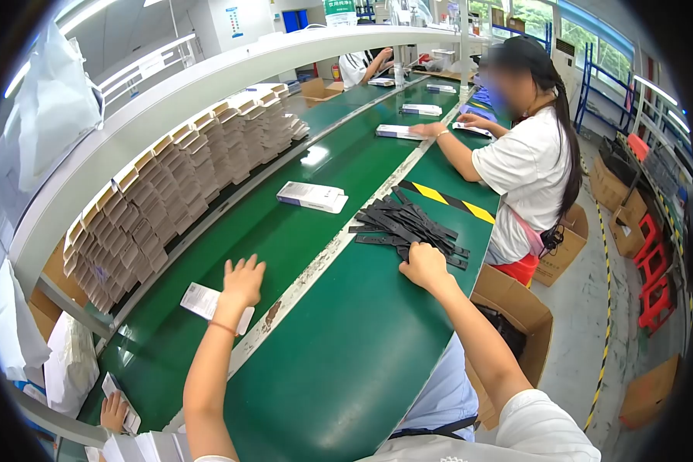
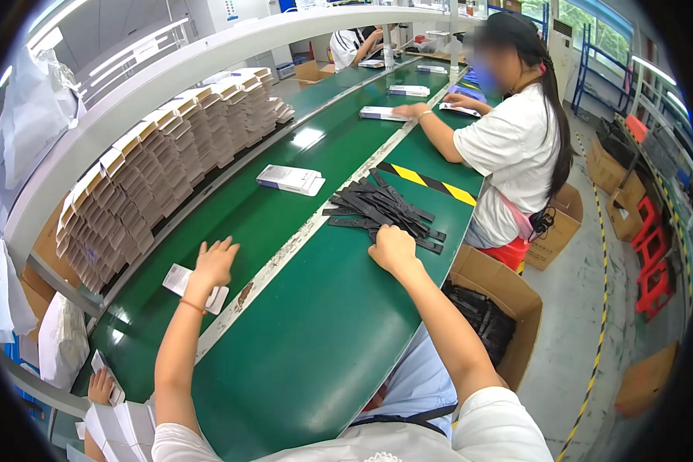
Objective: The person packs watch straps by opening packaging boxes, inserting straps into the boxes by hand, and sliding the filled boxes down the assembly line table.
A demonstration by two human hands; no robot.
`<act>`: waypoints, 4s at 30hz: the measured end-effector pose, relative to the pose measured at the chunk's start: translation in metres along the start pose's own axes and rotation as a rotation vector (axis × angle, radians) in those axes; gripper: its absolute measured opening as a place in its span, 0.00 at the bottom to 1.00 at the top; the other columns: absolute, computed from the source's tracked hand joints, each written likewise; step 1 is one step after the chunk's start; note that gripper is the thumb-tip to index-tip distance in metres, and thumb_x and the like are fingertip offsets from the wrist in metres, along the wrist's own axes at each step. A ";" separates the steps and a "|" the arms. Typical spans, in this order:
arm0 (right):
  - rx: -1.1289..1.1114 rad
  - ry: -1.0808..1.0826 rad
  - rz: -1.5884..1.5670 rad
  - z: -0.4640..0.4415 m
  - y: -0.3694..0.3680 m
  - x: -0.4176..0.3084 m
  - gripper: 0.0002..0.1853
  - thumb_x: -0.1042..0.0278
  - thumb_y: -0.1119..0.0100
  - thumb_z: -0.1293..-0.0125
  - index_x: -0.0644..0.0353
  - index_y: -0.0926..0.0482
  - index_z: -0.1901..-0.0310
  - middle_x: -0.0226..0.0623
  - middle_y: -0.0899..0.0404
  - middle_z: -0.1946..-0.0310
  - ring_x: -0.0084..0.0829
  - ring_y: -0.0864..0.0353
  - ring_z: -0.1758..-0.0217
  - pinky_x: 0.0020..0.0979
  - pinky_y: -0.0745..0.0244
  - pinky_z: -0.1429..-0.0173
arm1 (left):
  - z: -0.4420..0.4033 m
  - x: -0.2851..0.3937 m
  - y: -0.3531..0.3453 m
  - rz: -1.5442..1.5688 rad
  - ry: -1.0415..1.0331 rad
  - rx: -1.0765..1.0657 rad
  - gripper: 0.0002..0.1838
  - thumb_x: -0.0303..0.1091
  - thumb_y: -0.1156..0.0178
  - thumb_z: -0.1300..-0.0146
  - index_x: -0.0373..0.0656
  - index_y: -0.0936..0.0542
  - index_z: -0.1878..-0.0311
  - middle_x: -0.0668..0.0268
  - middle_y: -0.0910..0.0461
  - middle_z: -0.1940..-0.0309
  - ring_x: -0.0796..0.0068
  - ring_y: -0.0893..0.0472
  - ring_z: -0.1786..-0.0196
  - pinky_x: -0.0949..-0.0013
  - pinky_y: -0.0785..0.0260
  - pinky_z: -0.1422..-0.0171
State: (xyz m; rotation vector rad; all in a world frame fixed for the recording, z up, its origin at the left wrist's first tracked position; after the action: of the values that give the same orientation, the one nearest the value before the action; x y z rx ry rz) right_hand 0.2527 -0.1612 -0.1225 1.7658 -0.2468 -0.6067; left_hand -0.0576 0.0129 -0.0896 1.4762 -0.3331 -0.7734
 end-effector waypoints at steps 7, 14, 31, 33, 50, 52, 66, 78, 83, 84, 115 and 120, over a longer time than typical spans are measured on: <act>0.392 0.284 -0.014 -0.004 0.037 -0.002 0.06 0.71 0.45 0.50 0.65 0.24 0.73 0.44 0.25 0.70 0.44 0.22 0.68 0.44 0.25 0.61 | -0.128 0.058 -0.001 0.123 -0.245 0.187 0.38 0.22 0.45 0.50 0.48 0.41 0.32 0.59 0.48 0.29 0.57 0.44 0.28 0.48 0.54 0.27; 0.259 0.357 -0.933 -0.015 0.093 0.000 0.06 0.81 0.44 0.42 0.64 0.27 0.62 0.33 0.29 0.69 0.22 0.27 0.73 0.23 0.31 0.69 | -0.215 0.069 0.000 0.168 -0.167 0.120 0.46 0.21 0.47 0.45 0.53 0.59 0.26 0.67 0.58 0.26 0.63 0.57 0.24 0.49 0.63 0.24; 0.208 0.552 -1.298 -0.001 0.157 -0.098 0.12 0.79 0.43 0.39 0.69 0.29 0.53 0.39 0.24 0.59 0.21 0.22 0.67 0.22 0.22 0.62 | -0.022 0.063 0.109 0.933 -0.138 0.717 0.29 0.39 0.24 0.74 0.39 0.29 0.69 0.63 0.30 0.68 0.67 0.26 0.65 0.66 0.31 0.60; 0.160 0.532 -1.159 0.005 0.161 -0.117 0.13 0.77 0.42 0.40 0.68 0.28 0.53 0.37 0.23 0.63 0.21 0.20 0.71 0.22 0.22 0.64 | -0.001 0.062 0.113 0.958 -0.150 0.718 0.28 0.37 0.23 0.73 0.39 0.29 0.69 0.63 0.28 0.67 0.68 0.25 0.63 0.68 0.30 0.57; 0.025 0.394 -0.208 -0.018 0.054 -0.029 0.09 0.75 0.43 0.50 0.62 0.23 0.64 0.43 0.20 0.68 0.44 0.20 0.61 0.39 0.26 0.56 | 0.035 -0.043 0.029 0.299 0.002 0.258 0.29 0.27 0.33 0.63 0.43 0.25 0.51 0.61 0.27 0.52 0.59 0.27 0.44 0.50 0.39 0.36; -0.020 0.448 -0.165 -0.016 0.020 -0.003 0.10 0.77 0.45 0.50 0.62 0.23 0.63 0.47 0.21 0.64 0.47 0.21 0.57 0.43 0.25 0.53 | 0.021 -0.059 -0.015 0.073 0.054 0.050 0.27 0.22 0.42 0.56 0.45 0.25 0.47 0.60 0.30 0.42 0.56 0.34 0.35 0.39 0.48 0.32; 0.149 0.355 -0.777 -0.006 -0.020 -0.057 0.05 0.74 0.43 0.44 0.65 0.22 0.66 0.42 0.19 0.72 0.33 0.18 0.72 0.31 0.23 0.65 | 0.029 0.102 0.083 0.695 -0.282 0.231 0.30 0.46 0.41 0.42 0.43 0.32 0.38 0.59 0.37 0.34 0.59 0.40 0.31 0.42 0.57 0.28; -0.236 0.184 -1.630 -0.009 -0.053 -0.071 0.12 0.81 0.41 0.43 0.65 0.24 0.56 0.35 0.22 0.67 0.23 0.22 0.68 0.24 0.25 0.61 | 0.061 0.075 0.095 0.589 -0.221 0.167 0.31 0.44 0.40 0.43 0.38 0.32 0.39 0.54 0.33 0.37 0.57 0.34 0.35 0.51 0.45 0.30; -0.212 0.098 -1.758 -0.010 -0.050 -0.066 0.08 0.75 0.42 0.39 0.63 0.25 0.59 0.34 0.23 0.69 0.21 0.26 0.72 0.23 0.29 0.64 | 0.057 0.077 0.095 0.639 -0.281 0.102 0.30 0.41 0.41 0.42 0.34 0.32 0.39 0.52 0.30 0.41 0.54 0.29 0.41 0.60 0.38 0.36; -0.221 0.092 -1.758 -0.010 -0.050 -0.066 0.08 0.75 0.42 0.39 0.63 0.25 0.59 0.34 0.23 0.69 0.21 0.26 0.72 0.23 0.29 0.64 | 0.058 0.078 0.097 0.635 -0.272 0.078 0.30 0.41 0.41 0.42 0.33 0.32 0.40 0.51 0.29 0.42 0.53 0.28 0.42 0.62 0.36 0.38; -0.361 0.046 -2.026 -0.009 -0.048 -0.068 0.12 0.64 0.52 0.29 0.64 0.28 0.55 0.41 0.22 0.59 0.26 0.21 0.64 0.26 0.24 0.57 | 0.058 0.073 0.097 0.646 -0.223 0.039 0.30 0.40 0.42 0.41 0.34 0.32 0.39 0.52 0.29 0.41 0.55 0.28 0.41 0.62 0.36 0.37; -0.327 0.028 -2.006 -0.010 -0.049 -0.066 0.11 0.64 0.51 0.30 0.63 0.28 0.56 0.42 0.22 0.59 0.26 0.23 0.67 0.27 0.25 0.60 | 0.057 0.072 0.096 0.627 -0.232 0.038 0.30 0.41 0.42 0.41 0.33 0.32 0.39 0.51 0.30 0.41 0.55 0.29 0.40 0.62 0.37 0.36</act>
State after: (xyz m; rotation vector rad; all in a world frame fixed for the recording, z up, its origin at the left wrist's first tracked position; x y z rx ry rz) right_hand 0.1951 -0.1076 -0.1492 1.1497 1.7448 -1.7826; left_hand -0.0170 -0.0848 -0.0093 1.2129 -0.9387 -0.4261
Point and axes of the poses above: each hand's wrist, its own z-axis away from the middle knuckle, its own y-axis out of the back of the hand, x = y × z, the point moved 3 cm from there along -z, towards the middle knuckle
